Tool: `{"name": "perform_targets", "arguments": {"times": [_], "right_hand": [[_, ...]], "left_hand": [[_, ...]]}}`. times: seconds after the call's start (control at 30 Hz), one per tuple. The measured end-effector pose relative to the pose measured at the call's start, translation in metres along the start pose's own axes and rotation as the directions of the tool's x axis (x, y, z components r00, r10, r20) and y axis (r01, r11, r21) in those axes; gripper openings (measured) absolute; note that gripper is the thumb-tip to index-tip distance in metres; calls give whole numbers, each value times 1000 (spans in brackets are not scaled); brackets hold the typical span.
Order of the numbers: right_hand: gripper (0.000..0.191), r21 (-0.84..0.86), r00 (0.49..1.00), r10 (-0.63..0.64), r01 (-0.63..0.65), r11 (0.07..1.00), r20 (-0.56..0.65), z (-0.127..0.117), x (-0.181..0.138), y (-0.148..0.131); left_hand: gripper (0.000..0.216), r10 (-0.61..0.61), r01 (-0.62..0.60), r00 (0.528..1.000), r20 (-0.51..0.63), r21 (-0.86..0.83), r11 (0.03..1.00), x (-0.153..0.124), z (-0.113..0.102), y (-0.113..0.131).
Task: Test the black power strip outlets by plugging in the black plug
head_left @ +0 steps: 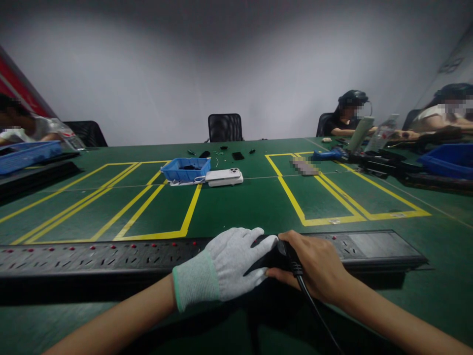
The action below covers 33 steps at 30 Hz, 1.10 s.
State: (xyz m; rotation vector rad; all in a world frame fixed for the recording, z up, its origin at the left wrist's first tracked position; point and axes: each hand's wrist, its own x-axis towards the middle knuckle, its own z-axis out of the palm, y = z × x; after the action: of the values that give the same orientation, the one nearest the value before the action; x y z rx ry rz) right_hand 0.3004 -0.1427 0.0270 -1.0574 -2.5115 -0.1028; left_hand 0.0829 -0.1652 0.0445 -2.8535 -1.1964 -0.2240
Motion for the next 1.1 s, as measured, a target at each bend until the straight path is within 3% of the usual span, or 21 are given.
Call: {"name": "perform_targets", "arguments": {"times": [1.1], "right_hand": [[37,81,999,-22,19,997,27,-5,0,0]], "left_hand": [[50,29,-28,999,-40,11,1000,-1,3,-3]]}}
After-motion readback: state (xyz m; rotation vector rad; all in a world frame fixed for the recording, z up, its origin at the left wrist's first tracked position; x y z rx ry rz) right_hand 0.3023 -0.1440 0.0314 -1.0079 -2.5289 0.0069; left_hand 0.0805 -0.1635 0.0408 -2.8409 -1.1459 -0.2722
